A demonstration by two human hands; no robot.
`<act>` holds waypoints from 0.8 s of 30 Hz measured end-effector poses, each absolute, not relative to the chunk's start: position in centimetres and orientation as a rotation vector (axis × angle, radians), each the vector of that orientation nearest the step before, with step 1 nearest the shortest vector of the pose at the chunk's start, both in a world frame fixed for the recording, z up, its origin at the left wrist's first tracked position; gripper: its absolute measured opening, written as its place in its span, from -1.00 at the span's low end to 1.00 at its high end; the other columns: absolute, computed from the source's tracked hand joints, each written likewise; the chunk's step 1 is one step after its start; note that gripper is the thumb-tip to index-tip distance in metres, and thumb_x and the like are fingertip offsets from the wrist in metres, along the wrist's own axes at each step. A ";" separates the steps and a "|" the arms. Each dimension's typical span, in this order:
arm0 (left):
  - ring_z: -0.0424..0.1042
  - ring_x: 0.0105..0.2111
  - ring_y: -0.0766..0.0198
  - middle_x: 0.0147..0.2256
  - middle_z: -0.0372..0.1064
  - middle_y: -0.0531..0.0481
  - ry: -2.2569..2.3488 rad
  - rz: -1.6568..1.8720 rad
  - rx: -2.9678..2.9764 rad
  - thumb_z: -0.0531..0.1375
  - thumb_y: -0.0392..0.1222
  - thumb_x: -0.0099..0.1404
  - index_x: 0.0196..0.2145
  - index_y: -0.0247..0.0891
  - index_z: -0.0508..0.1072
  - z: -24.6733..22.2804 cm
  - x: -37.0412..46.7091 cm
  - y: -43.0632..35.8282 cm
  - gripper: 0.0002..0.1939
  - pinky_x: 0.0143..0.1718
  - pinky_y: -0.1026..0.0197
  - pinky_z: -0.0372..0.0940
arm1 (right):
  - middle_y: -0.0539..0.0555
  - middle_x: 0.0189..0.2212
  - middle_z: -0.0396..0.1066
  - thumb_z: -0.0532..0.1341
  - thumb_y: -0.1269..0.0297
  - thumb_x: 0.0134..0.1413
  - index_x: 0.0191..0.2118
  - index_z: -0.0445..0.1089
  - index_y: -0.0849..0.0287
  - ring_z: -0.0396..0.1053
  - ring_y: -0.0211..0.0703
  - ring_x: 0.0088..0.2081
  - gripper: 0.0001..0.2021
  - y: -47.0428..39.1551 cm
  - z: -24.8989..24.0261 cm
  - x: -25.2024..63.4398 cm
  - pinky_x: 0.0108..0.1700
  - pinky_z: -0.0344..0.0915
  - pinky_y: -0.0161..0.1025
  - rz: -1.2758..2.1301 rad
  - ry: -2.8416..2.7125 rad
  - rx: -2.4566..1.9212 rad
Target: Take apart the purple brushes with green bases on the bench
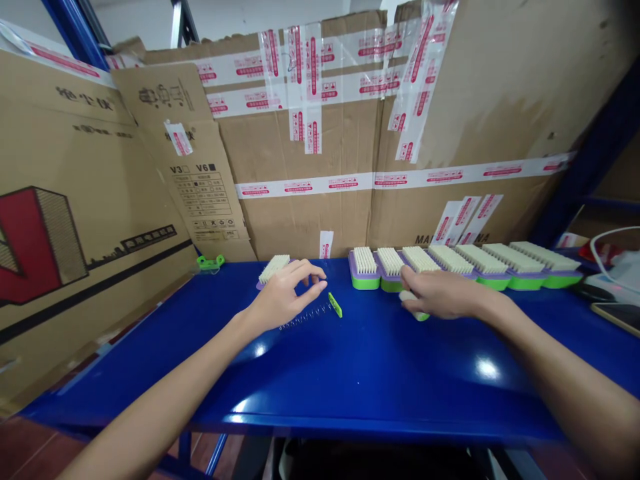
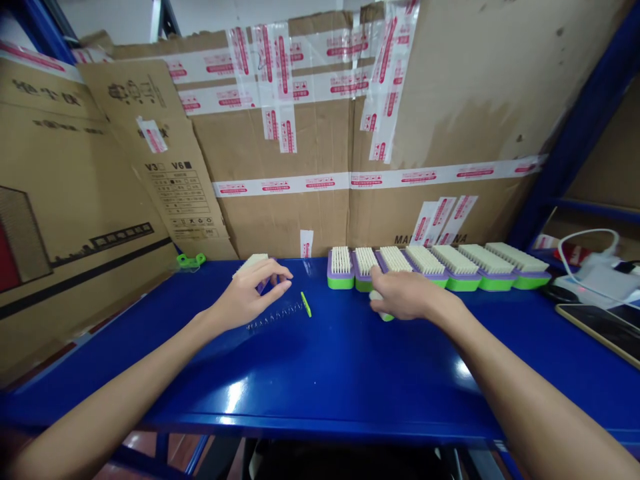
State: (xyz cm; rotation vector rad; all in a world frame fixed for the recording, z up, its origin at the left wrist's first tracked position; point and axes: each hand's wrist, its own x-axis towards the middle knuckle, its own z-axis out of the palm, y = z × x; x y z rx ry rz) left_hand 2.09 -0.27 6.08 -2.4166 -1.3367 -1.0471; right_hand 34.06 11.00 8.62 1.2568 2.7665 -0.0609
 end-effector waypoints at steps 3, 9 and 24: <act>0.46 -0.25 0.22 -0.17 0.49 0.00 -1.392 -1.092 -2.517 0.27 -0.02 0.52 0.06 -0.11 0.46 5.9 2.9 -0.7 -0.76 -0.19 0.11 0.40 | 0.09 -0.36 0.49 0.18 0.12 0.34 -0.12 0.19 0.10 0.42 -0.12 -0.42 -0.80 10.1 7.7 32.0 -0.40 0.19 -0.19 -0.588 3.070 1.213; 0.50 -0.12 0.09 0.02 0.44 -0.11 -1.379 -0.953 -2.635 0.47 0.19 0.27 0.17 -0.08 0.33 5.6 4.1 -1.4 -0.33 -0.07 -0.04 0.47 | -0.08 -0.44 0.36 0.26 -0.18 0.33 -0.15 0.11 0.03 0.42 -0.21 -0.50 -0.57 7.3 3.8 27.4 -0.46 0.43 -0.22 -1.954 3.111 0.937; 0.53 -0.03 0.02 0.01 0.50 -0.15 -1.207 -0.963 -2.480 0.39 -0.01 0.35 0.16 -0.13 0.34 6.2 2.6 -0.9 -0.48 0.02 -0.07 0.48 | -0.03 -0.27 0.39 0.27 -0.11 0.39 -0.04 0.23 0.05 0.40 -0.28 -0.43 -0.63 6.3 2.9 26.9 -0.45 0.44 -0.26 -2.166 3.086 0.611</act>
